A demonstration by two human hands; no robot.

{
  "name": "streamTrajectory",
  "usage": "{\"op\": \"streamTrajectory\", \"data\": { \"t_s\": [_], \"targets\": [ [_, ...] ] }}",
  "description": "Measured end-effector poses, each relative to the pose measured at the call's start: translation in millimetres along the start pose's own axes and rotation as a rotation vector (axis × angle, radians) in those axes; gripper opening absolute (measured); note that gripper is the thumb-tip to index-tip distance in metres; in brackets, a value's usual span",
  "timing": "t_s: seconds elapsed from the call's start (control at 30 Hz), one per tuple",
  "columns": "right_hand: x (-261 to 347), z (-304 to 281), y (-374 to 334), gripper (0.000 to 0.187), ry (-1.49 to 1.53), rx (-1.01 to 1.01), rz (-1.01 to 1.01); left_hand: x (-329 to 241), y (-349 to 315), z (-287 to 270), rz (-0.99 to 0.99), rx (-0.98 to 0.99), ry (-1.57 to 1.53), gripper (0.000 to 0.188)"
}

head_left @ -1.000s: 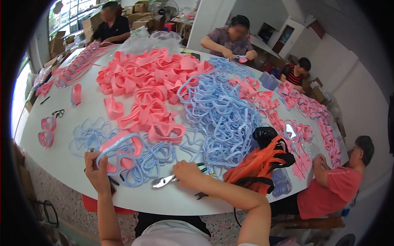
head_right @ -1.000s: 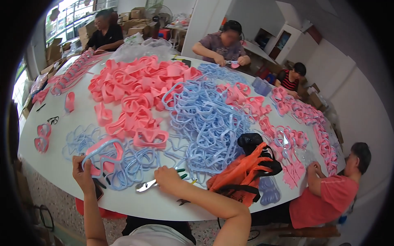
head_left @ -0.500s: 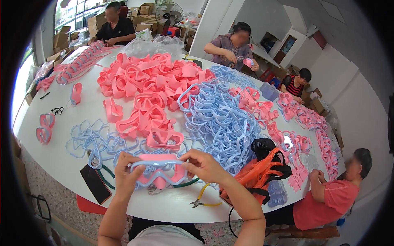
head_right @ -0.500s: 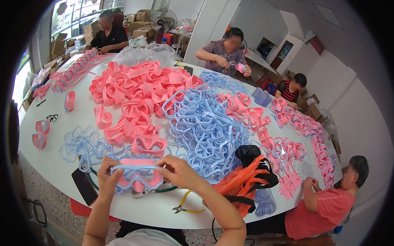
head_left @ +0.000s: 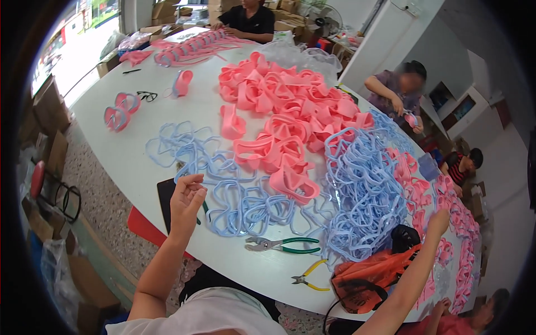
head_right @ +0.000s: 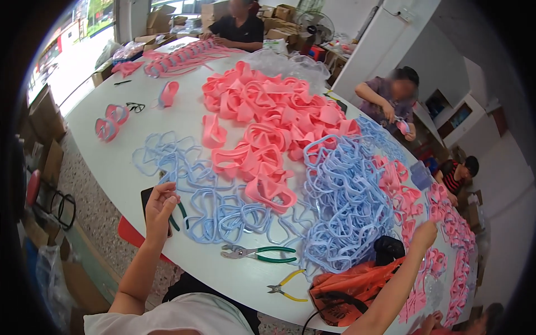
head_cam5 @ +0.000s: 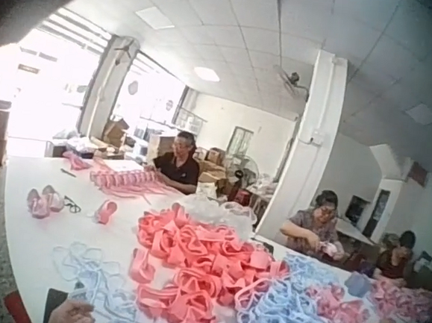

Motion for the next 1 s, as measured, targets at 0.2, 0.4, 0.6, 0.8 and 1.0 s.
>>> {"op": "streamTrajectory", "data": {
  "t_s": [0.2,0.4,0.6,0.8,1.0],
  "targets": [
    [-18,60,14,0.025,0.002,0.106,-0.037,-1,-2,-16,-0.007,-0.048,-0.015,0.033],
    [278,-68,-122,0.015,0.693,0.214,-0.647,13,-12,-21,-0.034,-0.040,0.027,0.034],
    [384,-49,-296,0.026,0.896,0.560,-1.090,19,-17,10,-0.067,0.090,-0.002,0.032],
    [389,-32,-285,0.017,1.071,0.709,-0.744,20,-18,5,-0.060,0.127,0.010,0.031],
    [355,-61,-234,0.010,1.814,1.200,0.007,30,-18,21,-0.229,0.334,-0.090,0.033]
  ]
}}
Point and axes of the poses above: each hand's wrist, its own y-axis towards the middle knuckle, its own z-axis out of the palm, x = y × z, the point moved 5 cm from there along y, towards the middle knuckle, and after that the axes turned 7 degrees about y, right-handed, at the moved point
